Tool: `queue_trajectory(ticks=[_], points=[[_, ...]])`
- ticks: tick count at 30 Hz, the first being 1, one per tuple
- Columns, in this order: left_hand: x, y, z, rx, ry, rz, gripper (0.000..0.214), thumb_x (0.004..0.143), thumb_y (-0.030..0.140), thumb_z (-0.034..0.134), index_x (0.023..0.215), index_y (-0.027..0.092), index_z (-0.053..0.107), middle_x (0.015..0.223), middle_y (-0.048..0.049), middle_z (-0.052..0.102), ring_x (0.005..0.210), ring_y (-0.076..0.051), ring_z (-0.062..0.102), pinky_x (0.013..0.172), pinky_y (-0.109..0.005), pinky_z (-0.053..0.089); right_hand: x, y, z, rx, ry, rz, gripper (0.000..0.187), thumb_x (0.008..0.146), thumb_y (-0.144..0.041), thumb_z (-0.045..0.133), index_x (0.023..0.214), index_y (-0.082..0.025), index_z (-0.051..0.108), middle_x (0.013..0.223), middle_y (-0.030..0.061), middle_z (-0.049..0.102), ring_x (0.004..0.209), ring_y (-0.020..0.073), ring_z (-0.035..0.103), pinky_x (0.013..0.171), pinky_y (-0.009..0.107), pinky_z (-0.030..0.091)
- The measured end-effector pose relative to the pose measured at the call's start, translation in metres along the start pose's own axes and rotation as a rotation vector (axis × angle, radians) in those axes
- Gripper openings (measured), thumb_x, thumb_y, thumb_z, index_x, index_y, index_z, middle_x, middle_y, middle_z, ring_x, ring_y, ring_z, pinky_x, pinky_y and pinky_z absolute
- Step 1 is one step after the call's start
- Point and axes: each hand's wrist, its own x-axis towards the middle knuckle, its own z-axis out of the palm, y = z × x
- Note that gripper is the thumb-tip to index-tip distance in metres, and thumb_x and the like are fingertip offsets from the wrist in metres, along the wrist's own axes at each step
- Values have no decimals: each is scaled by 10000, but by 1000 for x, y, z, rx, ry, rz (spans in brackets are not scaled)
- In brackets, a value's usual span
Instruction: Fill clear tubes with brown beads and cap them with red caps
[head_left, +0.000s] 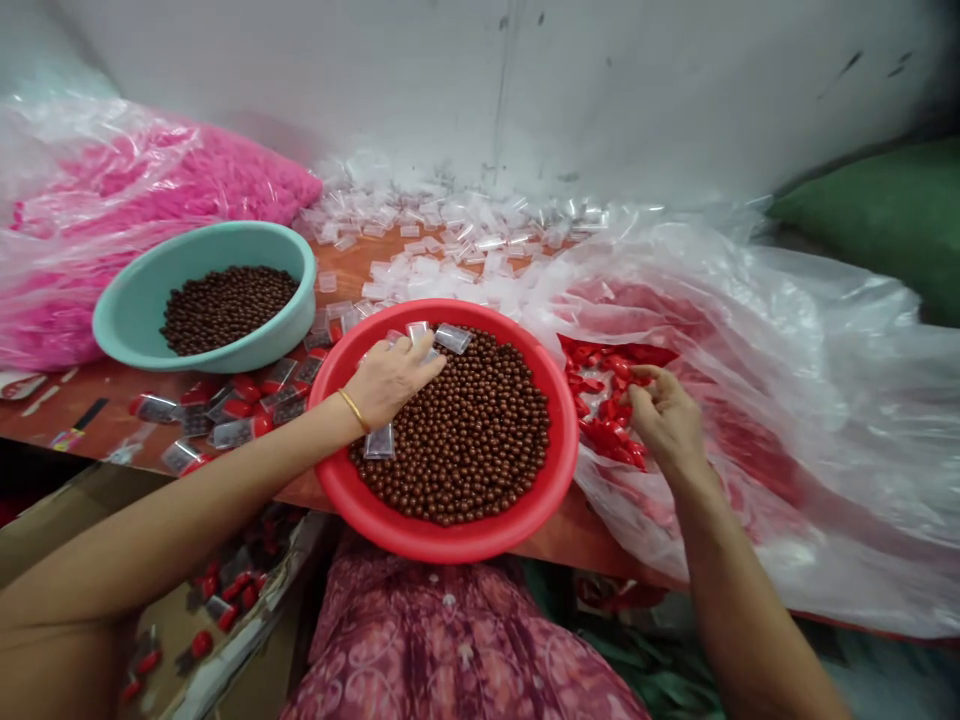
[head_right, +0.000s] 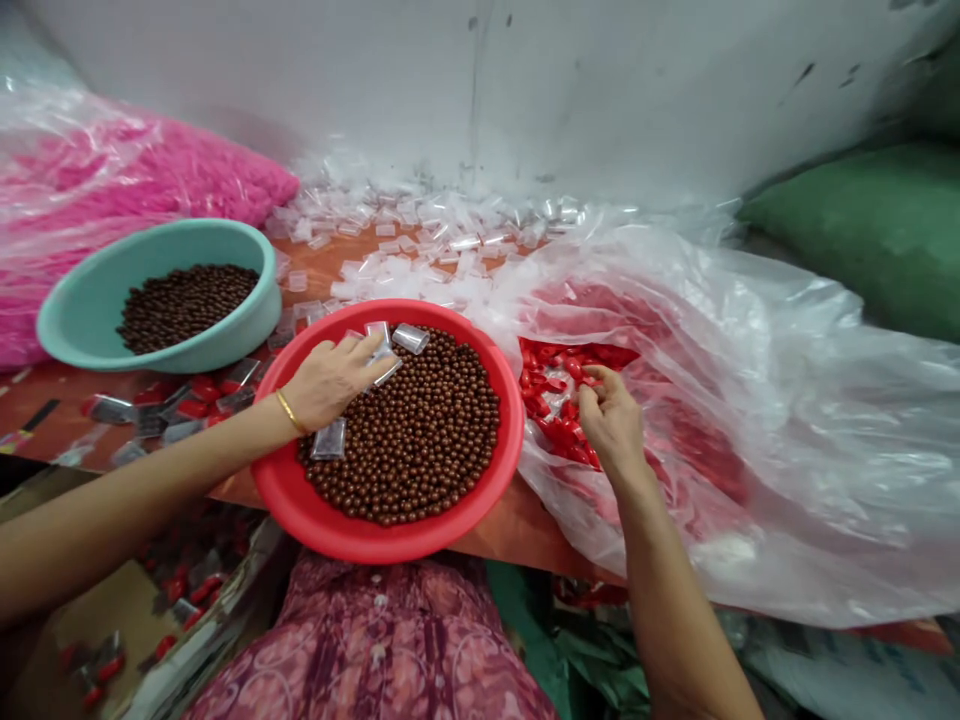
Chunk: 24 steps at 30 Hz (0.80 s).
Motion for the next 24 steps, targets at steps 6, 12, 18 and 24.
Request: queue_trajectory(ticks=[6,12,18,24], points=[[6,3,10,-46,16,70,351,878,121,333,1166,152,533,1080,-134,598,953,-228,574,783,-357,459,-12,-11,-2,310,-27,35,363,794,-375,430,1010,-179,646,571,-34,491,421,100,392,411,242,366],[16,13,16,-156,-35,-229,369,872,390,430,1037,98,585,1038,-153,608,1003,-269,583,781,-328,474,-19,-13,9,352,-74,-64,327,685,-384,626,928,-169,669,717,19,653,550,122,552,515,257,468],[34,18,14,-357,-240,-322,275,789,362,545,967,163,606,954,-91,687,911,-239,642,734,-274,480,-25,-18,6,308,50,-78,328,624,-461,697,792,-180,681,682,32,678,606,166,611,609,321,506],[8,40,-3,-254,-415,-112,290,873,263,384,940,126,631,939,-146,699,896,-251,663,747,-313,494,-33,-27,-10,456,132,-81,314,611,-491,723,658,-211,588,703,18,656,706,182,634,702,345,517]])
